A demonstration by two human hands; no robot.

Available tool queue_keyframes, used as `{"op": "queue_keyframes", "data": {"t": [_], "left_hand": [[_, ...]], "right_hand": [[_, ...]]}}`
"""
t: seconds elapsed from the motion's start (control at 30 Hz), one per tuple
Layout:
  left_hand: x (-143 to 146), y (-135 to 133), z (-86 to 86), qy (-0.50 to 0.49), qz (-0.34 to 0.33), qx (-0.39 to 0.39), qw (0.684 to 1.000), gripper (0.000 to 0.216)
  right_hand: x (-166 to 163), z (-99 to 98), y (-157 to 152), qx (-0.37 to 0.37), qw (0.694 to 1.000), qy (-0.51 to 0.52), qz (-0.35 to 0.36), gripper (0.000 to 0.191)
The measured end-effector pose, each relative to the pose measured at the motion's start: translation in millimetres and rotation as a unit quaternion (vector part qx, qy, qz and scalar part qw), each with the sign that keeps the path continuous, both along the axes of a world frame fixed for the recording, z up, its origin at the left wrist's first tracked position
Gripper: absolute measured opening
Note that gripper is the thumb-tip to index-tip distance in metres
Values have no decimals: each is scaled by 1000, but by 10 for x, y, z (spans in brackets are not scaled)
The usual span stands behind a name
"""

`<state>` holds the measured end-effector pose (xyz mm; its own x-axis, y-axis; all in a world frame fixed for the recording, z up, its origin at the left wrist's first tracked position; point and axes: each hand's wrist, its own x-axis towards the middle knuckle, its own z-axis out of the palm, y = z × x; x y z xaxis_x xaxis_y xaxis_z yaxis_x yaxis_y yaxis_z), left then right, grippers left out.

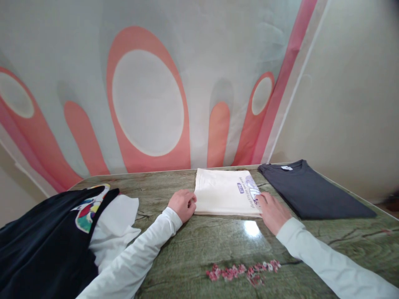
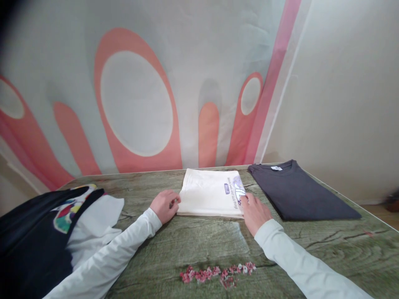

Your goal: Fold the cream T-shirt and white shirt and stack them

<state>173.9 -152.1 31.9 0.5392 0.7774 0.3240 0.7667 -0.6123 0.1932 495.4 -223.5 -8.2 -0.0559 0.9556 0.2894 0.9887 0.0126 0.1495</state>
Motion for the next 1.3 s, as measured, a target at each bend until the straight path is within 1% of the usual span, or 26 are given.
{"op": "queue_keyframes", "data": {"t": [0.03, 0.1, 0.17, 0.23, 0.3, 0.37, 0.5, 0.63, 0.7, 0.8, 0.87, 0.93, 1.0, 1.07, 1.13, 1.2, 1.3], "left_hand": [[18, -33, 33, 9, -7, 22, 1000, 21], [65, -95, 50, 29, -37, 46, 998, 32], [110, -141, -2, 67, -74, 35, 994, 45], [139, -165, -89, 111, -85, 8, 990, 53], [147, -176, -161, 141, -77, -15, 987, 58], [143, -184, -188, 153, -71, -22, 985, 62], [143, -197, -137, 165, -50, -19, 985, 65], [165, -203, -103, 161, -13, 0, 987, 62], [180, -216, -117, 152, -26, 18, 988, 62], [206, -250, -156, 142, -80, 34, 986, 64], [222, -269, -180, 142, -102, 32, 984, 64], [231, -275, -196, 144, -110, 27, 983, 65], [233, -270, -207, 146, -113, 24, 982, 65], [229, -262, -215, 147, -116, 25, 982, 65], [224, -258, -223, 145, -113, 29, 983, 65], [224, -258, -230, 144, -110, 30, 983, 64], [230, -261, -236, 145, -109, 24, 983, 64]], "right_hand": [[11, -7, 1, 6, 1000, -5, 1, 39], [31, -25, 9, 22, 1000, -9, 17, 45], [50, -54, 26, 21, 998, -5, 59, 51], [67, -93, 49, 2, 995, 6, 103, 58], [82, -131, 67, -18, 993, 18, 120, 62], [88, -156, 71, -25, 992, 23, 118, 62], [50, -162, 20, -24, 990, 12, 140, 63], [-90, -142, -89, -17, 990, -17, 143, 61], [-180, -111, -164, -17, 989, -35, 141, 55], [-287, 13, -307, -37, 986, -44, 156, 46], [-320, 151, -399, -61, 985, -17, 159, 40], [-324, 300, -444, -78, 984, 34, 157, 39], [-311, 406, -403, -69, 981, 87, 157, 46], [-287, 432, -273, -57, 975, 122, 176, 54], [-251, 378, -96, -56, 970, 139, 191, 55], [-202, 281, 68, -71, 967, 140, 200, 54], [-113, 141, 205, -90, 969, 122, 193, 55]]}}
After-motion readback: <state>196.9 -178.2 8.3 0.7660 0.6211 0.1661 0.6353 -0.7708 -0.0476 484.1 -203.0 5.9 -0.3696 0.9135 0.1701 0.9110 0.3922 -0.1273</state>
